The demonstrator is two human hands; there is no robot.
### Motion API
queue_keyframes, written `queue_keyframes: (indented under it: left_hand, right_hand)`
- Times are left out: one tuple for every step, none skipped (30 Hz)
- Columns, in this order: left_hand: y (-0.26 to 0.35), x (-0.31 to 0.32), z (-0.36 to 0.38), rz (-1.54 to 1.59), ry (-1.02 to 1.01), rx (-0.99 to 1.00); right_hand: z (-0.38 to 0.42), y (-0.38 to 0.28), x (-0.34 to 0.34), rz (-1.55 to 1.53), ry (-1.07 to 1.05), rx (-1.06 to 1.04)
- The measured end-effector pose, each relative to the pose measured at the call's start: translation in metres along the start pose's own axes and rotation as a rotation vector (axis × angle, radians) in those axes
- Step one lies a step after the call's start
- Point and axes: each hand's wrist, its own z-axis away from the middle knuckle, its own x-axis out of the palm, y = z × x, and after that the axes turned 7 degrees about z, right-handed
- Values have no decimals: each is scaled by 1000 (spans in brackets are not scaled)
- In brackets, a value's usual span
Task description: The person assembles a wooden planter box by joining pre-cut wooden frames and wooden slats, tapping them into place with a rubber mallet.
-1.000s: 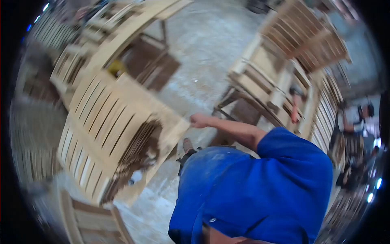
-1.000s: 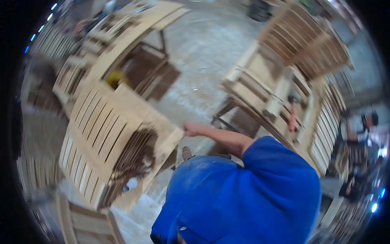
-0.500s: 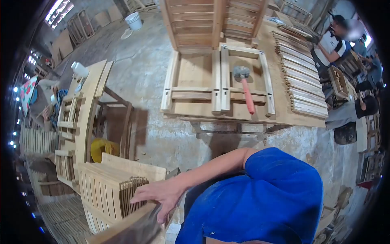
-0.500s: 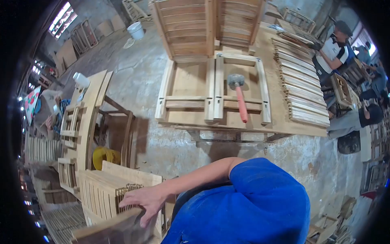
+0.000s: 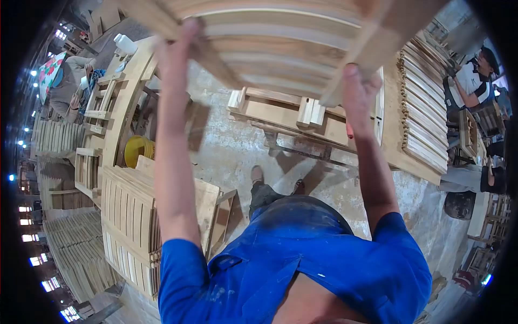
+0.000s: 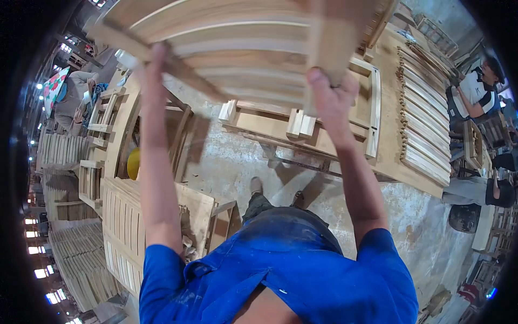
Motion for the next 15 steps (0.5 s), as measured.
queue_keyframes:
  left_hand:
    - [-13,24,-6,154,76,-57]
    - [-23,41,-15,433,-4,64]
    - [-28,52,-19,436,-7,67]
    - [-33,61,-22,452,-7,71]
    - [-41,66,-26,470,-5,74]
    - [-53,69,-30,477,-9,70]
    - [-67,71,-34,475,-24,43]
    - [-81,73,-39,473,-40,14]
    - [-91,73,-42,478,-44,6]
    - [-100,73,-43,464,-53,-11]
    - [-108,75,-44,453,-62,-30]
    - [-118,78,-45,458,-67,-44]
    - [-127,82,-45,523,-55,-57]
    - [-137,84,-46,587,-41,-69]
    - [-139,83,-47,587,-48,-91]
  right_hand:
    - [-8,11,-1,0,-1,-5]
    - [-13,26,1,-33,49,-47]
    - [-16,43,3,-63,100,-87]
    - [-15,66,4,-33,128,-66]
    - [-13,79,12,-25,130,-67]
    - [-11,89,19,85,187,-71]
    - [-11,103,26,194,244,-76]
    - [-9,117,33,201,244,-76]
    - [-5,136,35,274,243,-46]
    - [0,156,36,349,241,-13]
    - [6,178,37,362,242,-7]
    - [11,201,37,499,261,-100]
    - [11,213,37,637,277,-192]
    - [7,224,33,666,276,-242]
    - [7,215,38,683,271,-226]
